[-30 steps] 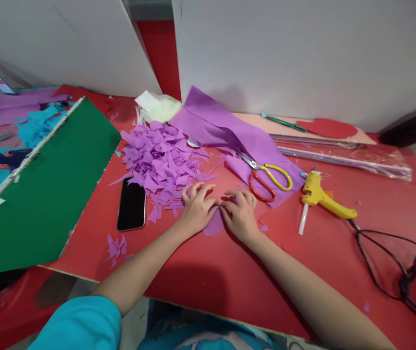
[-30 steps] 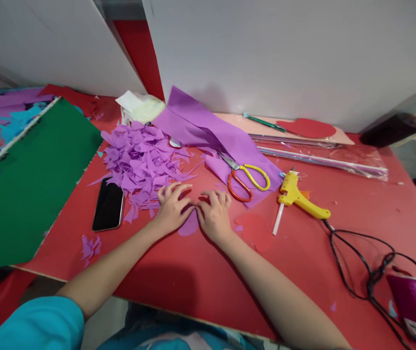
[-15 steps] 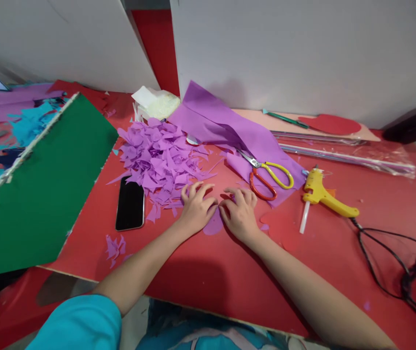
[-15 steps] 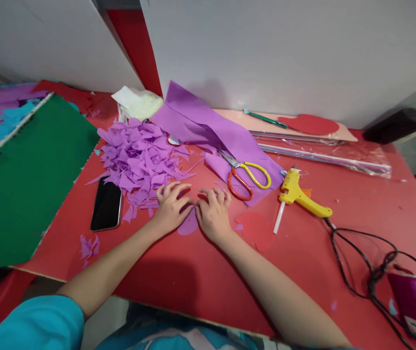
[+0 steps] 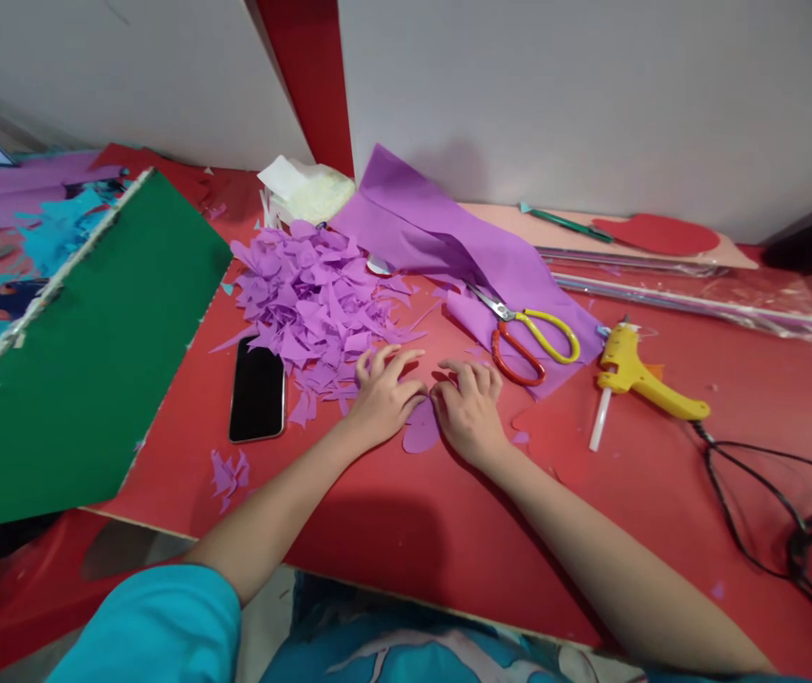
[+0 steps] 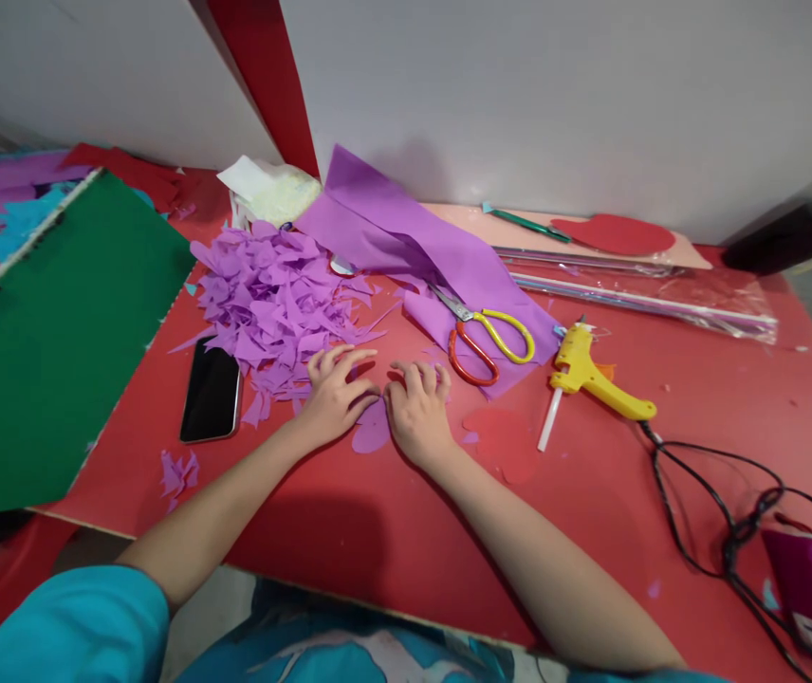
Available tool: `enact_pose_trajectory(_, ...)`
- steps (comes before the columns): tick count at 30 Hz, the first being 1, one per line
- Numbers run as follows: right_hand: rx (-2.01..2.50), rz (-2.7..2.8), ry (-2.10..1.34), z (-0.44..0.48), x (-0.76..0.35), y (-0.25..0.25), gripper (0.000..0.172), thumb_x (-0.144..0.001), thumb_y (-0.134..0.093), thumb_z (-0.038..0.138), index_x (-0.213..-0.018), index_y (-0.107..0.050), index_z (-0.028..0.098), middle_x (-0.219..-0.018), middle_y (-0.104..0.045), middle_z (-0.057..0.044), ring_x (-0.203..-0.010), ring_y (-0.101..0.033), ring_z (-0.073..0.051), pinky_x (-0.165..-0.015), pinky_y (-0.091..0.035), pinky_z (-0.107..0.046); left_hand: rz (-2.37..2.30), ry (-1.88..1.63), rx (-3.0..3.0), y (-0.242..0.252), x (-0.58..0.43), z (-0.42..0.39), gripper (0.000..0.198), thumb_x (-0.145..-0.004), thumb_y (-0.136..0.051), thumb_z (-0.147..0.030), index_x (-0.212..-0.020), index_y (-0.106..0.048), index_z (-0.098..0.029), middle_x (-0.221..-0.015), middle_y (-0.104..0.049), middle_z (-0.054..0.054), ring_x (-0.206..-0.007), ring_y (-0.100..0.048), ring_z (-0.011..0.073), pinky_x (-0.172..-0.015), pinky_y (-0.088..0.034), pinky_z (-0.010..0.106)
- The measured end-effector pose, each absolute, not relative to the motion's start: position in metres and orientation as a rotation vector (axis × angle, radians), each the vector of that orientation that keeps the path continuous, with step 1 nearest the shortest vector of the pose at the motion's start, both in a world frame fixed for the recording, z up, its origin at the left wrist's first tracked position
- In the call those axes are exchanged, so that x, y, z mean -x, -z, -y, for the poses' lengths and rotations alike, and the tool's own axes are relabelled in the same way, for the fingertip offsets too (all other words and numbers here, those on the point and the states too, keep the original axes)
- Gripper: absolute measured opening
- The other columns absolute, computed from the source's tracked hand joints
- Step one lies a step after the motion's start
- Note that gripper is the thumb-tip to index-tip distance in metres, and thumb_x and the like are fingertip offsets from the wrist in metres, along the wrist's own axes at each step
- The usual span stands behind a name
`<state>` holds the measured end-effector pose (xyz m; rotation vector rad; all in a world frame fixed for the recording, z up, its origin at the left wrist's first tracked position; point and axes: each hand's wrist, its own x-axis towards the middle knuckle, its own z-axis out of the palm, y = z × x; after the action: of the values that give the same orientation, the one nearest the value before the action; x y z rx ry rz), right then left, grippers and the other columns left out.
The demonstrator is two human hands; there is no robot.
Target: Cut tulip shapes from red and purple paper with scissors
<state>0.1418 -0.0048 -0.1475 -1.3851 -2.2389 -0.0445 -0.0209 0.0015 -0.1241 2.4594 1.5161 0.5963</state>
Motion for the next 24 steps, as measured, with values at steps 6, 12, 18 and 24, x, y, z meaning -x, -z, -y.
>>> enact_pose_trajectory(6,1.397,2.225,-0.024,0.006,-0.142,0.143,0.015,-0.087,-0.051,0.016,-0.08,-0.063,0.019,-0.114,-0.056,-0.01,-0.105,-0.042,-0.027,-0.096,-0.028,-0.049,-1.508,-0.589,-2.436,0.125,0.021,-0.002,0.014,-0.085,-0.055,-0.027,-0.081,-0.067,-0.021,-0.131,-0.051,0.007,-0.123,-0.034,0.0298,-0.1,-0.026,0.051)
enact_pose_trajectory(12,1.396,2.217,-0.062,0.007,-0.142,0.142,0.012,-0.085,-0.054,0.022,-0.079,-0.064,0.019,-0.115,-0.055,-0.011,-0.106,-0.042,-0.028,-0.097,-0.028,-0.051,-1.499,-0.603,-2.421,0.126,0.02,0.0,0.017,-0.087,-0.053,-0.028,-0.081,-0.066,-0.02,-0.129,-0.051,0.008,-0.123,-0.035,0.0296,-0.1,-0.025,0.051)
enact_pose_trajectory(18,1.385,2.195,-0.05,0.006,-0.143,0.144,0.012,-0.085,-0.055,0.019,-0.077,-0.063,0.019,-0.114,-0.055,-0.01,-0.104,-0.042,-0.027,-0.094,-0.029,-0.049,-1.564,-0.608,-2.379,0.126,0.022,-0.003,0.017,-0.085,-0.055,-0.034,-0.086,-0.065,-0.02,-0.128,-0.052,0.009,-0.122,-0.036,0.0289,-0.1,-0.026,0.05)
enact_pose_trajectory(24,1.326,2.091,-0.075,0.007,-0.145,0.14,0.012,-0.084,-0.054,0.017,-0.077,-0.063,0.018,-0.108,-0.056,-0.011,-0.101,-0.043,-0.027,-0.09,-0.034,-0.047,-1.76,-0.62,-2.207,0.127,0.03,-0.006,0.02,-0.088,-0.049,-0.031,-0.088,-0.064,-0.018,-0.13,-0.049,0.011,-0.121,-0.038,0.0309,-0.096,-0.03,0.052)
